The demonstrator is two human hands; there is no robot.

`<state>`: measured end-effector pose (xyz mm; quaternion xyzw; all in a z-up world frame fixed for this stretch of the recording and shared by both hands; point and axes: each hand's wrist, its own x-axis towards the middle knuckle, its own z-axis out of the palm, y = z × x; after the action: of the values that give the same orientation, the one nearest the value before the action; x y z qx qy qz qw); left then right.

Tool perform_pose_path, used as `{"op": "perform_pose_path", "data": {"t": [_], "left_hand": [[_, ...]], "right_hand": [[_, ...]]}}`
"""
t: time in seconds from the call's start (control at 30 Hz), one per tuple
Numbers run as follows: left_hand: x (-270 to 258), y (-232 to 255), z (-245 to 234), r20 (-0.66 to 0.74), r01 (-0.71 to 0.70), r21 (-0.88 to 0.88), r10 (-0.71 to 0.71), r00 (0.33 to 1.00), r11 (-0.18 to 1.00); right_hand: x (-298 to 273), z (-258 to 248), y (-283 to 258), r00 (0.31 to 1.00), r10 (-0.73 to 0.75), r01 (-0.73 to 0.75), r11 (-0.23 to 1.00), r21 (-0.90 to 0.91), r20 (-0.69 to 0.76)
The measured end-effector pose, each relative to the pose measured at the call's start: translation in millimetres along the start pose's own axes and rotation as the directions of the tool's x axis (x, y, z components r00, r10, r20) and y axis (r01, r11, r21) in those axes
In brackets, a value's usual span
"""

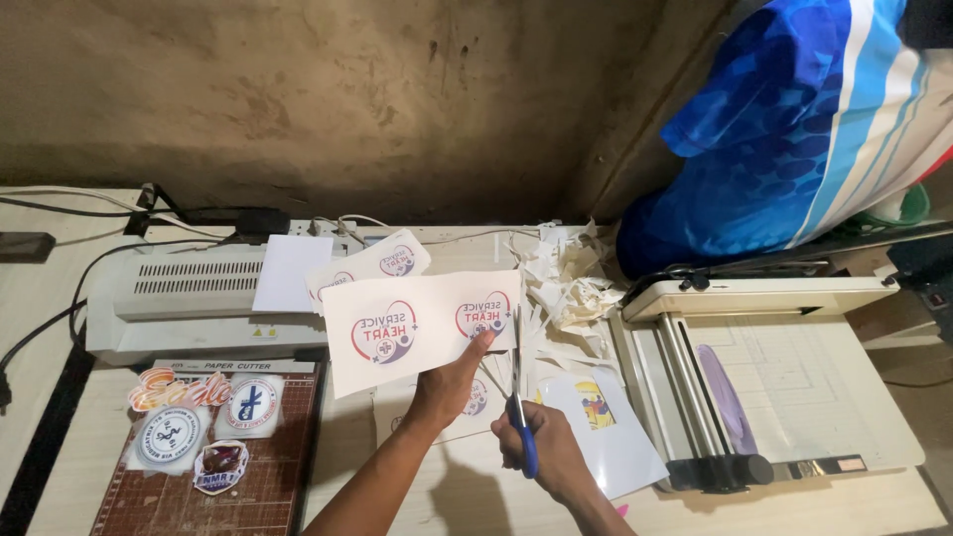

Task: The person uses scissors to cut out printed logos from a sheet of paper. They hold the paper with one hand and cut around the shapes with the other, repeating the process for multiple logos on the same sheet.

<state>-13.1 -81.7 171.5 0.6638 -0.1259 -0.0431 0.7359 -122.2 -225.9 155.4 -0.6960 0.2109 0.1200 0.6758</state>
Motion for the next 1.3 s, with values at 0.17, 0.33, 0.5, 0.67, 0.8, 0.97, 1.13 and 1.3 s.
{"op": "perform_pose_path", "data": {"t": [0.17,0.33,0.5,0.67,0.8,0.97,1.13,1.3], "left_hand": [[1.3,5.0,0.3,0.020,-0.005,-0.051,0.006,1.000,0.999],[2.0,2.6,0.7,0.029,0.017,-0.059,-0.015,0.999,0.998],[-2.8,-3.7,0.4,0.077,0.070,-0.047,-0.066,0.995,0.996],[-6.6,-13.9,1.2,0.106,0.079,-0.025,-0.076,0.991,0.997],[-5.2,-12.0,6.5,0.118,0.108,-0.080,-0.098,0.988,0.991],[1.7,-24.3,11.2,0.129,0.185,-0.070,-0.175,0.976,0.980],[10.5,-55.1,20.4,0.149,0.168,-0.095,-0.153,0.977,0.981],[16.5,-75.8,27.7,0.176,0.208,-0.143,-0.182,0.968,0.968]], "right_hand": [[3.3,-1.2,6.3,1.000,-0.008,0.008,0.997,0.078,0.004],[2.1,-0.2,-0.8,1.000,0.014,-0.014,0.998,0.063,-0.007],[7.0,-5.6,-8.4,0.998,-0.057,0.057,0.998,0.002,-0.025],[20.7,-14.3,-4.0,0.993,-0.117,0.116,0.993,0.035,0.021],[23.4,-14.3,-5.9,0.993,-0.115,0.112,0.990,0.088,0.027],[27.8,-14.1,-4.0,0.998,-0.056,0.060,0.989,0.139,-0.031],[37.0,-20.1,3.7,0.998,-0.024,0.032,0.991,0.132,-0.065],[49.2,-26.9,19.1,0.996,0.014,-0.002,0.992,0.128,-0.091]]}}
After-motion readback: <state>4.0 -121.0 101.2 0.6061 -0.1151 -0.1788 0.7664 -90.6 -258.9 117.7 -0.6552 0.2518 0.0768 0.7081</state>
